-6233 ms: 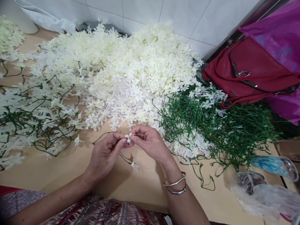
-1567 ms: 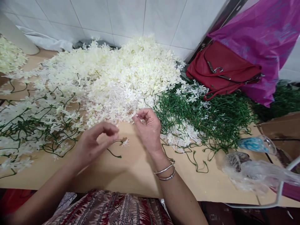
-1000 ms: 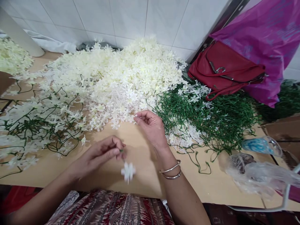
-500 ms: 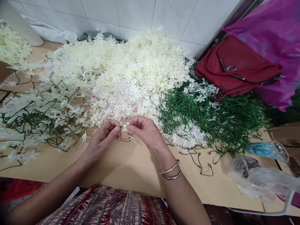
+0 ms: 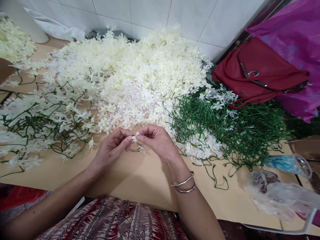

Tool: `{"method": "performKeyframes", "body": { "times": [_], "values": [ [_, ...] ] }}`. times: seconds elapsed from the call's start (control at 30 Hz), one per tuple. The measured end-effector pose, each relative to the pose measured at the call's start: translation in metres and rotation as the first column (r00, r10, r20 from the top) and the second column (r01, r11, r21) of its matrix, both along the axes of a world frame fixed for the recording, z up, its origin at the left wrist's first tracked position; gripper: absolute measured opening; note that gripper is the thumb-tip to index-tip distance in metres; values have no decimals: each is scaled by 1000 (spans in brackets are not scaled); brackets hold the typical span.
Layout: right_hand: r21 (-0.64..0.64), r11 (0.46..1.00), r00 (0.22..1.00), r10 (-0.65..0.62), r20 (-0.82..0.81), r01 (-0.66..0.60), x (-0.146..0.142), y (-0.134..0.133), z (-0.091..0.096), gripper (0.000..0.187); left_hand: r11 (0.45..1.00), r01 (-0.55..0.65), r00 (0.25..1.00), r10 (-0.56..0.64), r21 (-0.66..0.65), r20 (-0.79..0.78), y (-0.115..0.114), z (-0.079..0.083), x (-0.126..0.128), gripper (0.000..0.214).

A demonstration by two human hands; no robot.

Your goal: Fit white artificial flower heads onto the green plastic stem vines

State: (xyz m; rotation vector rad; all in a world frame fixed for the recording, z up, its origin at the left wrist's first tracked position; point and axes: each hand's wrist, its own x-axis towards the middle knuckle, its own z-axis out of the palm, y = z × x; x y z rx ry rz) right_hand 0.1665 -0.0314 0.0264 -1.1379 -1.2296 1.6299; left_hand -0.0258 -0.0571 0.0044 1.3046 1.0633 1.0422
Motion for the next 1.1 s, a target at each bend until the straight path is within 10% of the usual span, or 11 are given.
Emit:
{"method": "performKeyframes", "body": {
  "times": [0.77, 1.1],
  "values": [
    [44, 997, 998, 62, -16, -61, -7, -2, -5, 25, 981, -25, 976, 65, -190, 206, 1, -4, 4, 42],
    [10, 999, 999, 49, 13, -49, 2, 1, -4, 28, 996, 58, 995, -52, -65, 81, 2, 3, -3, 29]
  ]
}}
